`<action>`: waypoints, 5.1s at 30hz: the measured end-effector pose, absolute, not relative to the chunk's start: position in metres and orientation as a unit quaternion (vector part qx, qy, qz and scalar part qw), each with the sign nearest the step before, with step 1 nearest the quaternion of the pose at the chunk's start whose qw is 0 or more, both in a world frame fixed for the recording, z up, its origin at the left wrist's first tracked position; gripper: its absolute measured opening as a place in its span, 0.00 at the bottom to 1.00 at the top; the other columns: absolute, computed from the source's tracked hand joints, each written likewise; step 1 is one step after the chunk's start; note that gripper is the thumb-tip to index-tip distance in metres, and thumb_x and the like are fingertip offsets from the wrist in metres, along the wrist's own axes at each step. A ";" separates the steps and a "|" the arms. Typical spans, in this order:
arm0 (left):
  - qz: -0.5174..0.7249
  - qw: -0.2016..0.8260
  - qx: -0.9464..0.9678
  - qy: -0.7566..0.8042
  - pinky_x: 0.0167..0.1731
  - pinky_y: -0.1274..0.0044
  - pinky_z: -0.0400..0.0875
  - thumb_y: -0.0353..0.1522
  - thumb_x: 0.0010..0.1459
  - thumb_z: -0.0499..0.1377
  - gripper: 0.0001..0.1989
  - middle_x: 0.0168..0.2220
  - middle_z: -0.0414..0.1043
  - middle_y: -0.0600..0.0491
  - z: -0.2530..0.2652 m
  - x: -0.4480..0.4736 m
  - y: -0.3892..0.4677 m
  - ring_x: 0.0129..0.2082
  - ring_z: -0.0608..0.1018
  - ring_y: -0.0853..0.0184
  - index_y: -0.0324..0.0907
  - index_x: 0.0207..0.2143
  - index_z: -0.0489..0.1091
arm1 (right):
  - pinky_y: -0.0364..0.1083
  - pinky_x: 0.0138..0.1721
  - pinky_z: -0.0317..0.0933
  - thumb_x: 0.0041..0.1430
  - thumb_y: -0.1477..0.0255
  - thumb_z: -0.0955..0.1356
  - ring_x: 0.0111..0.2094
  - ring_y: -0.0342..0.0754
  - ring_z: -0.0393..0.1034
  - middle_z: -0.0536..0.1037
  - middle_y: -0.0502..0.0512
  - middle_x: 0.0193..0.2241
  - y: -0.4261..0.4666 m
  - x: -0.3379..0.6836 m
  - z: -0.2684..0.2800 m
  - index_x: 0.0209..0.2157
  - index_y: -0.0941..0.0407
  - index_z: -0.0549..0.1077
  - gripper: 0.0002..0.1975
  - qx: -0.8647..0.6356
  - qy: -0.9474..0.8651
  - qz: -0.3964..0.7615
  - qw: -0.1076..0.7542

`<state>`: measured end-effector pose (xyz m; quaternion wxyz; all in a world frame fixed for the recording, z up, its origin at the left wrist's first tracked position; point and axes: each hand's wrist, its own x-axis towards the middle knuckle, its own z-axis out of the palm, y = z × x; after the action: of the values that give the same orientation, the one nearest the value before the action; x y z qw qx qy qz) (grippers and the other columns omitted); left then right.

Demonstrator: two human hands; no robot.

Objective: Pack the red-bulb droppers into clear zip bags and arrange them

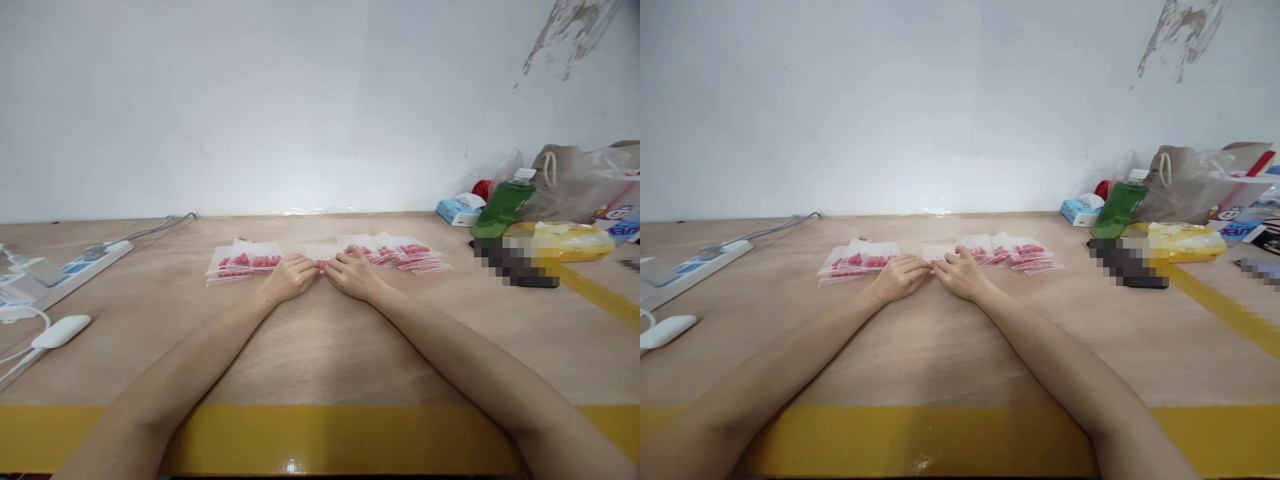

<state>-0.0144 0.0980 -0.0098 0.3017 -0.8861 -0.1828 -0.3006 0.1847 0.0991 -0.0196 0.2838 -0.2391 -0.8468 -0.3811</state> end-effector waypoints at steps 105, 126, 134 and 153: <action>-0.204 0.324 -0.889 -0.252 0.26 0.77 0.66 0.26 0.60 0.47 0.12 0.25 0.67 0.51 -0.013 -0.003 0.101 0.25 0.71 0.67 0.37 0.27 0.67 | 0.50 0.40 0.41 0.59 0.77 0.58 0.31 0.45 0.58 0.73 0.53 0.25 0.092 0.197 -0.013 0.25 0.57 0.71 0.13 -0.318 -0.858 -0.312 0.255; -0.293 0.114 -0.897 -0.310 0.41 0.72 0.71 0.37 0.59 0.53 0.16 0.50 0.65 0.46 -0.017 -0.009 0.102 0.42 0.75 0.64 0.42 0.48 0.65 | 0.48 0.43 0.47 0.58 0.67 0.62 0.38 0.46 0.64 0.75 0.53 0.33 0.089 0.231 -0.013 0.34 0.55 0.73 0.10 -0.313 -0.895 -0.172 0.265; -0.310 0.124 -0.888 -0.315 0.47 0.72 0.69 0.31 0.63 0.44 0.17 0.48 0.69 0.51 -0.005 -0.037 0.111 0.47 0.73 0.66 0.44 0.49 0.67 | 0.58 0.51 0.40 0.46 0.64 0.66 0.51 0.57 0.58 0.64 0.61 0.53 0.104 0.276 -0.001 0.46 0.53 0.71 0.22 -0.432 -0.865 -0.168 0.195; -0.162 0.174 -0.924 -0.299 0.46 0.70 0.64 0.37 0.59 0.51 0.17 0.47 0.65 0.44 0.013 -0.021 0.073 0.48 0.68 0.60 0.40 0.47 0.65 | 0.47 0.50 0.58 0.59 0.74 0.58 0.47 0.46 0.66 0.73 0.56 0.45 0.111 0.217 -0.027 0.45 0.56 0.71 0.16 -0.346 -0.880 0.058 0.321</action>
<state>-0.0209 0.0729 0.0131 0.1744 -0.9241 -0.2992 -0.1615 0.2169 0.1115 -0.0272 0.3213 -0.3458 -0.8797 0.0578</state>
